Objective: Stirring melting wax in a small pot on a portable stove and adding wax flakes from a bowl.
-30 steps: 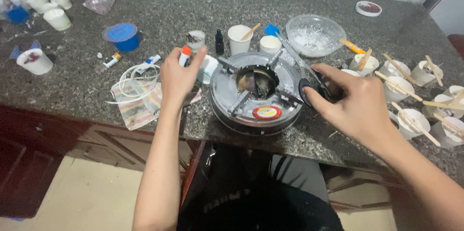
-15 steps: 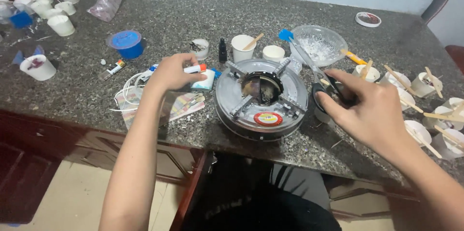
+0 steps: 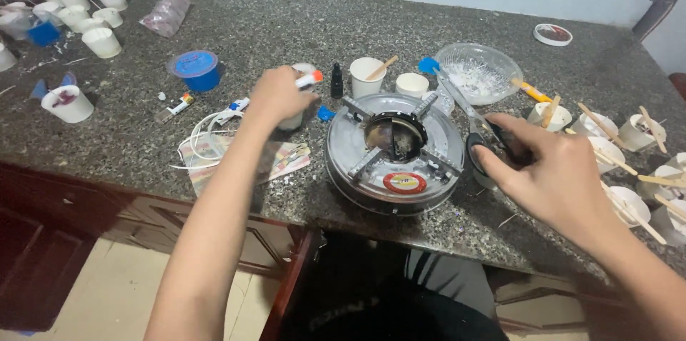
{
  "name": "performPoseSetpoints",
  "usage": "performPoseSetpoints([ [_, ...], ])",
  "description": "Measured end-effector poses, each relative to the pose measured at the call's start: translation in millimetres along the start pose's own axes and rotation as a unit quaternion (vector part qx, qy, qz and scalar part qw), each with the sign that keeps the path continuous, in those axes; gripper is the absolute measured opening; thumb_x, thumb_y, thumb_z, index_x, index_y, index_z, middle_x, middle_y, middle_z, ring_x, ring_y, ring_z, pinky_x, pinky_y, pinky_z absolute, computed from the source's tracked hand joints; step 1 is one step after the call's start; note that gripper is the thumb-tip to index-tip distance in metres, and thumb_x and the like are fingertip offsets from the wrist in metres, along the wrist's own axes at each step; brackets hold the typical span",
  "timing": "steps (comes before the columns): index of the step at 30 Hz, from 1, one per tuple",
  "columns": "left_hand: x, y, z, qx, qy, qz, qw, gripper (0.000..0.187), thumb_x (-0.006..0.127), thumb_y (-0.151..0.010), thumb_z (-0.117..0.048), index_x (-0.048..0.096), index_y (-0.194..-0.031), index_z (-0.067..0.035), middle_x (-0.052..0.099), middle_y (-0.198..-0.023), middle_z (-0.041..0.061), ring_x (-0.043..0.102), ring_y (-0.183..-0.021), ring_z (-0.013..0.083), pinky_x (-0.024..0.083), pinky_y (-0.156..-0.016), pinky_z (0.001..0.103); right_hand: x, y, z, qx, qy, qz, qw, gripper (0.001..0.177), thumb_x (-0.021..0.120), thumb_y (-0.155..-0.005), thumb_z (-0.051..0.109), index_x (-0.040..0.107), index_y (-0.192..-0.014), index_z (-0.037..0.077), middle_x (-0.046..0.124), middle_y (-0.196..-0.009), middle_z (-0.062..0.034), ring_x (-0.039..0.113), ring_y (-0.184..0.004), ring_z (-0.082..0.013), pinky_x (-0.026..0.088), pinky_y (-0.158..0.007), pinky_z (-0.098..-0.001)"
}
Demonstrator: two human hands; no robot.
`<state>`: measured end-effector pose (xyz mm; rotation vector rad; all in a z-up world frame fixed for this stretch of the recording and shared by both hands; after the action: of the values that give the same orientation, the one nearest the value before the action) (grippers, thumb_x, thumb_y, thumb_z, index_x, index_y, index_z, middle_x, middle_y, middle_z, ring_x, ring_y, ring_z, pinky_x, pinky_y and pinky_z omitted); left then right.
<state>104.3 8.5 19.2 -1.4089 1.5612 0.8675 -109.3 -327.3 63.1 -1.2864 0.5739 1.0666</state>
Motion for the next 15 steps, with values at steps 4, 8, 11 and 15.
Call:
performPoseSetpoints([
  [4, 10.1, -24.4, -30.7, -0.005, -0.092, 0.090, 0.992, 0.025, 0.070, -0.087, -0.019, 0.060, -0.108, -0.009, 0.063, -0.100, 0.007, 0.062, -0.086, 0.0208, 0.056, -0.069, 0.034, 2.8, 1.2, 1.3, 0.004, -0.004, -0.010, 1.000, 0.048, 0.073, -0.090, 0.036, 0.076, -0.133, 0.014, 0.063, -0.059, -0.0021, 0.055, -0.047, -0.0120, 0.047, -0.055, -0.0294],
  [8, 33.8, -47.6, -33.4, -0.045, -0.190, 0.170, 0.966, 0.035, 0.060, -0.086, -0.017, 0.067, -0.118, -0.004, 0.067, -0.118, 0.012, 0.066, -0.105, 0.0308, 0.055, -0.089, 0.044, 2.9, 4.9, -4.6, -0.005, -0.019, -0.030, 0.999, 0.043, 0.076, -0.088, 0.032, 0.078, -0.127, 0.013, 0.060, -0.059, -0.0009, 0.050, -0.049, -0.0101, 0.044, -0.058, -0.0302],
  [11, 53.9, -63.8, -26.0, -0.067, -0.207, 0.166, 0.962, 0.045, 0.063, -0.087, -0.021, 0.066, -0.129, -0.006, 0.062, -0.136, 0.014, 0.065, -0.119, 0.0344, 0.054, -0.095, 0.045, 3.2, 7.2, -8.6, 0.003, -0.012, -0.022, 1.000, 0.045, 0.075, -0.088, 0.034, 0.077, -0.128, 0.014, 0.063, -0.061, -0.0006, 0.053, -0.048, -0.0111, 0.046, -0.058, -0.0308],
  [15, 53.7, -62.3, -32.1, -0.069, -0.212, 0.168, 0.960, 0.046, 0.060, -0.088, -0.016, 0.060, -0.133, -0.009, 0.061, -0.130, 0.014, 0.066, -0.111, 0.0332, 0.055, -0.087, 0.042, 1.5, 7.0, -11.5, 0.026, -0.015, -0.007, 1.000, 0.047, 0.075, -0.088, 0.034, 0.077, -0.130, 0.014, 0.065, -0.064, -0.0008, 0.056, -0.045, -0.0110, 0.047, -0.056, -0.0291],
])
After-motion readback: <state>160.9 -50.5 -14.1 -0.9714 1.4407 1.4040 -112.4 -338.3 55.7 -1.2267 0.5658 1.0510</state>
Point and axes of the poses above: each hand's wrist, its own y-axis away from the middle knuckle, its own x-axis out of the palm, z = x × y, the point moved 2 cm from there along -y, towards the middle knuckle
